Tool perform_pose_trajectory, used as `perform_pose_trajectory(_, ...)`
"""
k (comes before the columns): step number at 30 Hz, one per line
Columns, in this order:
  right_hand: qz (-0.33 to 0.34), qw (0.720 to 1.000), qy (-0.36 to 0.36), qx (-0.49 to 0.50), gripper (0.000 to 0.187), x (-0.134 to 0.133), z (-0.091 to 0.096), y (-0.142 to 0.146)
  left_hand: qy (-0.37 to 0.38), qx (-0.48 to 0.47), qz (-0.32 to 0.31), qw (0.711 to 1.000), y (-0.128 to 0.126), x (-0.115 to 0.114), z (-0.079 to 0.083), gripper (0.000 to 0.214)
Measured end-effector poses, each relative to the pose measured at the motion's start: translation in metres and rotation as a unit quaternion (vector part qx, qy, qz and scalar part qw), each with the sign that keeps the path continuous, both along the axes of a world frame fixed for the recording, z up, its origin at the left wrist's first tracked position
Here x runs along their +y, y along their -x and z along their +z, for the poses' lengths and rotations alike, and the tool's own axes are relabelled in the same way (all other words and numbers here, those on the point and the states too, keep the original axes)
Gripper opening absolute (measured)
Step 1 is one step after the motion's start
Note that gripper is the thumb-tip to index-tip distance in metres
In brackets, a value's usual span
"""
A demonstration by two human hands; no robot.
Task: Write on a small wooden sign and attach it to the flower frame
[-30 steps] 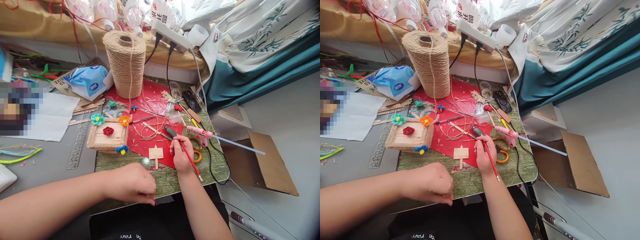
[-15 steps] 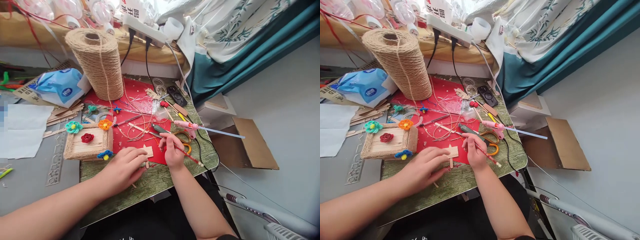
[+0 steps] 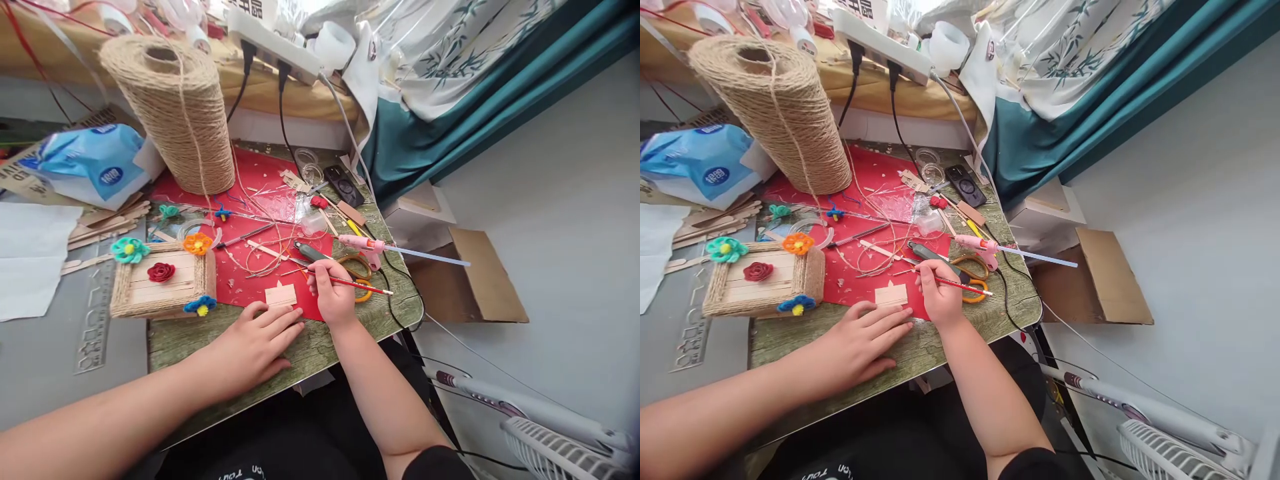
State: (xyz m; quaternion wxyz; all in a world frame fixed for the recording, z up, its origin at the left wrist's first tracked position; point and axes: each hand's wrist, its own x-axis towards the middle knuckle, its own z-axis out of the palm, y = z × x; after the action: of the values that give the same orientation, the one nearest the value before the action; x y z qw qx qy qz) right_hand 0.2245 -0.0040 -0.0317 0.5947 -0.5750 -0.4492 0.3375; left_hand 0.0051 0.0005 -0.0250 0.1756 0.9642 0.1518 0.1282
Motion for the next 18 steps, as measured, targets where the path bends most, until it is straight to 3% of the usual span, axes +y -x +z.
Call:
perform_pose_trajectory(8, -0.012, 1.0, 0.007, 0.01, 0.031, -0.007, 0.011, 0.002, -0.014, -0.01, 0.072, 0.997, 0.005, 0.002, -0.002, 0.049)
perform_pose_trajectory(10, 0.005, 0.999, 0.043, 0.029, 0.028, -0.013, 0.017, 0.002, -0.014, -0.018, 0.072, 0.997, 0.006, 0.002, -0.002, 0.046)
perform_pose_trajectory(14, 0.076, 0.978, 0.188, 0.052, 0.028, -0.031, 0.017, 0.002, -0.002, -0.045, 0.036, 0.998, 0.005, 0.002, -0.002, 0.039)
perform_pose_trajectory(18, 0.068, 0.977, 0.198, 0.048, 0.029, -0.039, 0.009, 0.003, 0.016, -0.026, 0.014, 0.999, 0.002, 0.004, -0.003, 0.039)
